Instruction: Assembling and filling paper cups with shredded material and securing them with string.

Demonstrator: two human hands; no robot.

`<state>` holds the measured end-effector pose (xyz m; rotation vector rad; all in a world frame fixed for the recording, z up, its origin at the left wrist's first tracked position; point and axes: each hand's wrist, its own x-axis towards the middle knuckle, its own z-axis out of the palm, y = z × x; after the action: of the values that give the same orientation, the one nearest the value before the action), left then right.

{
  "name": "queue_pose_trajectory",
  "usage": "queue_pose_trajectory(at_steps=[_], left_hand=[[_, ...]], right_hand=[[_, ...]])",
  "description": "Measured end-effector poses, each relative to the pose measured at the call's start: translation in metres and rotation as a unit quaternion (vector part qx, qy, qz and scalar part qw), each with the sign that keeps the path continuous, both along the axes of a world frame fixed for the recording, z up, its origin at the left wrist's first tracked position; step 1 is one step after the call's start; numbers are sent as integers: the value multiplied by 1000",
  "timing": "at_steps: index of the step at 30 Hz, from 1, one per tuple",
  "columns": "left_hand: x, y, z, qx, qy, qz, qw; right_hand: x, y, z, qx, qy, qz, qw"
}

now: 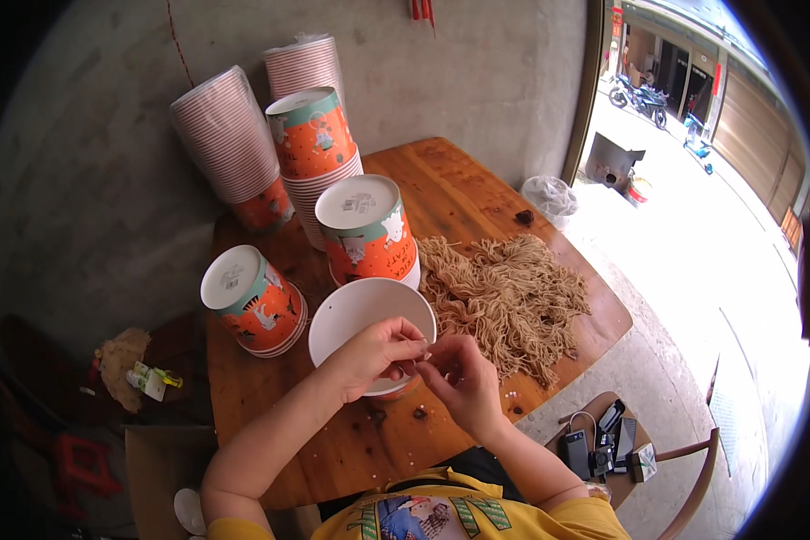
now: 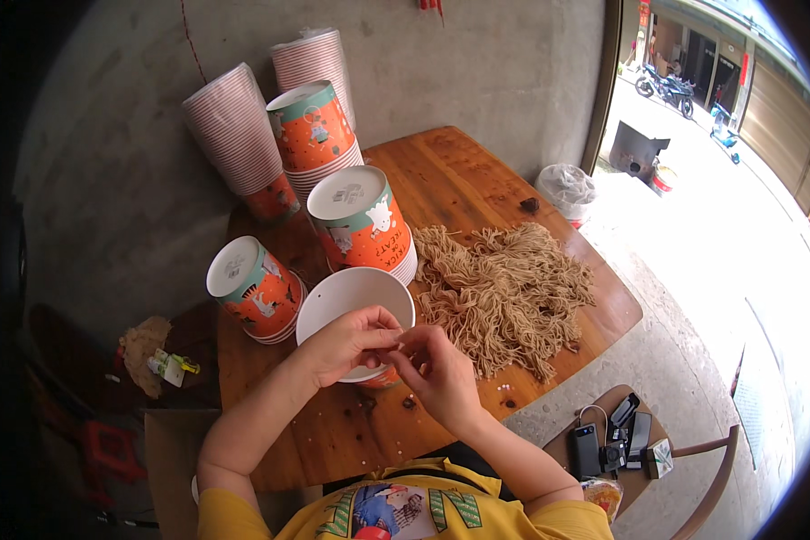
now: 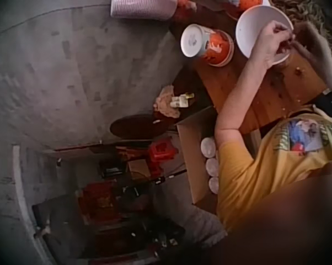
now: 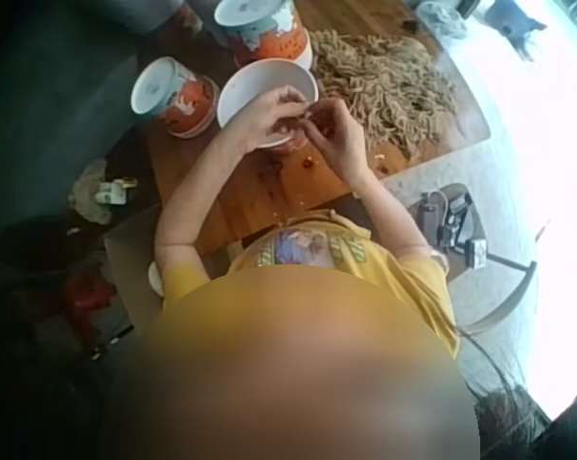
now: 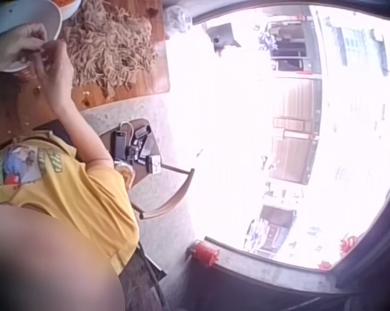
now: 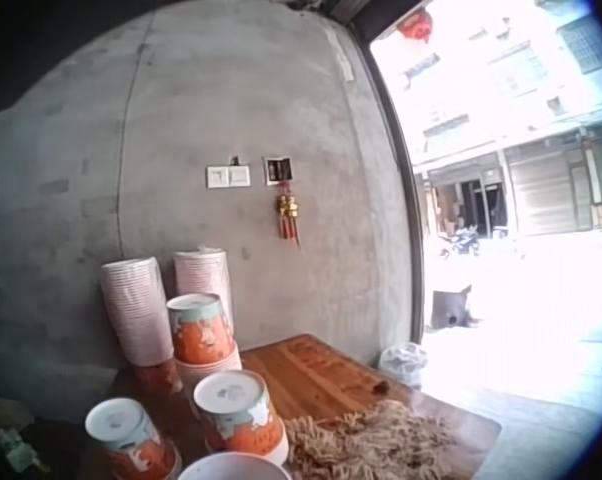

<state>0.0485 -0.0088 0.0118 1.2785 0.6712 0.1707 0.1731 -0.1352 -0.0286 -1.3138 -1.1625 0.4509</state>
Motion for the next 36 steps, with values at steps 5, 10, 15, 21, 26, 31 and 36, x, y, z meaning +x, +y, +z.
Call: queue_pose_trajectory(at_steps=[5,10,15,21,26,31,36], left_hand=[[1,1,-1,-46,22,15,999],[3,0,-3,-12,18,20,1000],[-2,3,-4,64,6,1,998],[0,4,-7,37,-34,3,999],[-1,1,-4,77,-47,-1,996],[1,-2,-2,112,-47,18,992],[-2,2,-3,55,-45,28,997]], right_hand=[[-6,3,0,46,-169,-42,984],[0,4,-4,71,-275,-41,958],[6,2,-7,100,-232,-28,967],[18,4,-5,-7,-21,-16,1000],[21,8,-1,-38,-64,-11,997],[20,10,6,-72,-87,2,994],[22,11,12,-55,-132,-2,990]])
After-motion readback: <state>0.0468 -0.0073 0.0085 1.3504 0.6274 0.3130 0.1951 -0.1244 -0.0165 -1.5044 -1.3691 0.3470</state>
